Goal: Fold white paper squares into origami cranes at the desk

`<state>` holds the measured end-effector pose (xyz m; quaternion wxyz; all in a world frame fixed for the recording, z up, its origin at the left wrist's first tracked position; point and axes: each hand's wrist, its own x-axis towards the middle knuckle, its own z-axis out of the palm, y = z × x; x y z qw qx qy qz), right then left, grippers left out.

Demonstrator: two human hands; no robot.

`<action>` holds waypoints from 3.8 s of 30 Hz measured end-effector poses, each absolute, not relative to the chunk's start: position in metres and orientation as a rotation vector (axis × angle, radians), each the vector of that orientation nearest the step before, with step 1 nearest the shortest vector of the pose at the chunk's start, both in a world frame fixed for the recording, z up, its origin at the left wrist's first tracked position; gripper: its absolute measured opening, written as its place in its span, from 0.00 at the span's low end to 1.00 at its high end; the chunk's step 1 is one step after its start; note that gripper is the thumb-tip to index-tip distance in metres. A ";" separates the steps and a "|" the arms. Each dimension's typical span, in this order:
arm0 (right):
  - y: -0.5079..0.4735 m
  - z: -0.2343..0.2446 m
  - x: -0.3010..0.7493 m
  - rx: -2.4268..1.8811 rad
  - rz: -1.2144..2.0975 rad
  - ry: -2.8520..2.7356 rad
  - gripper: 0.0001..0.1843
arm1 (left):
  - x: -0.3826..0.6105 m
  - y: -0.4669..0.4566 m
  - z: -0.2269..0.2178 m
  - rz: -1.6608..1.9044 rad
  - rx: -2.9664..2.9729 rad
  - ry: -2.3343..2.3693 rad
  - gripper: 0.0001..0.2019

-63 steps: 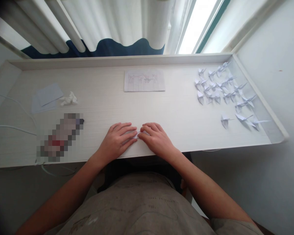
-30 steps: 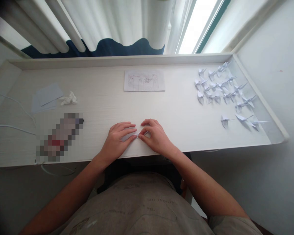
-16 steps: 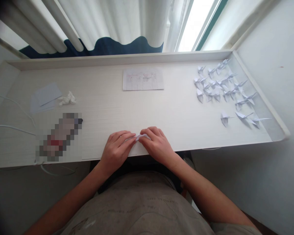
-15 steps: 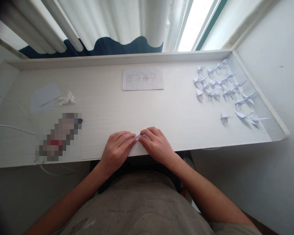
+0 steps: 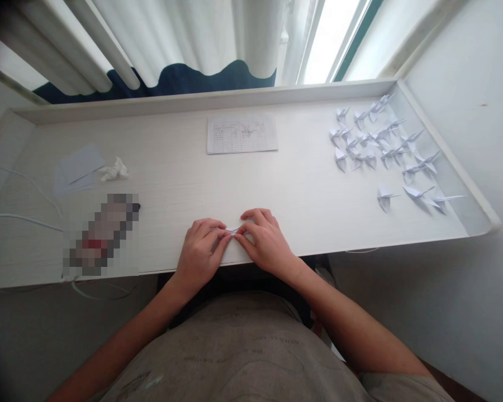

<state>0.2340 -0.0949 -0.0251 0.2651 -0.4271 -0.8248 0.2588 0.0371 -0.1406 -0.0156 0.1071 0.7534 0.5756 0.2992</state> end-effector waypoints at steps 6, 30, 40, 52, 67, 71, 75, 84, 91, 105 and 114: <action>-0.090 -0.020 0.227 -1.305 0.804 -2.149 0.05 | 0.035 -0.132 -0.014 0.777 1.915 1.784 0.04; -0.080 -0.018 0.225 -1.400 0.971 -1.992 0.08 | 0.035 -0.126 -0.007 0.758 1.747 1.804 0.12; -0.073 -0.015 0.233 -1.338 1.072 -2.026 0.06 | 0.031 -0.123 -0.011 0.657 1.820 1.832 0.16; -0.084 -0.035 0.237 -1.148 0.696 -2.232 0.14 | 0.023 -0.133 -0.022 0.763 2.172 1.719 0.06; -0.091 -0.039 0.233 -1.146 0.480 -2.349 0.18 | 0.027 -0.133 -0.023 0.889 2.036 1.764 0.04; -0.092 -0.035 0.233 -1.167 0.511 -2.354 0.17 | 0.027 -0.132 -0.024 0.887 2.029 1.784 0.03; -0.092 -0.031 0.234 -1.171 0.550 -2.349 0.17 | 0.026 -0.136 -0.025 0.889 2.184 1.703 0.05; -0.089 -0.036 0.235 -1.198 0.654 -2.192 0.11 | 0.028 -0.142 -0.024 0.756 2.470 1.577 0.12; -0.091 -0.036 0.235 -1.194 0.660 -2.178 0.10 | 0.030 -0.147 -0.017 0.645 2.491 1.573 0.15; -0.093 -0.033 0.240 -1.060 0.643 -2.257 0.12 | 0.027 -0.143 -0.025 0.825 2.369 1.514 0.15; -0.095 -0.030 0.241 -0.997 0.753 -2.116 0.14 | 0.031 -0.146 -0.026 0.766 2.456 1.551 0.13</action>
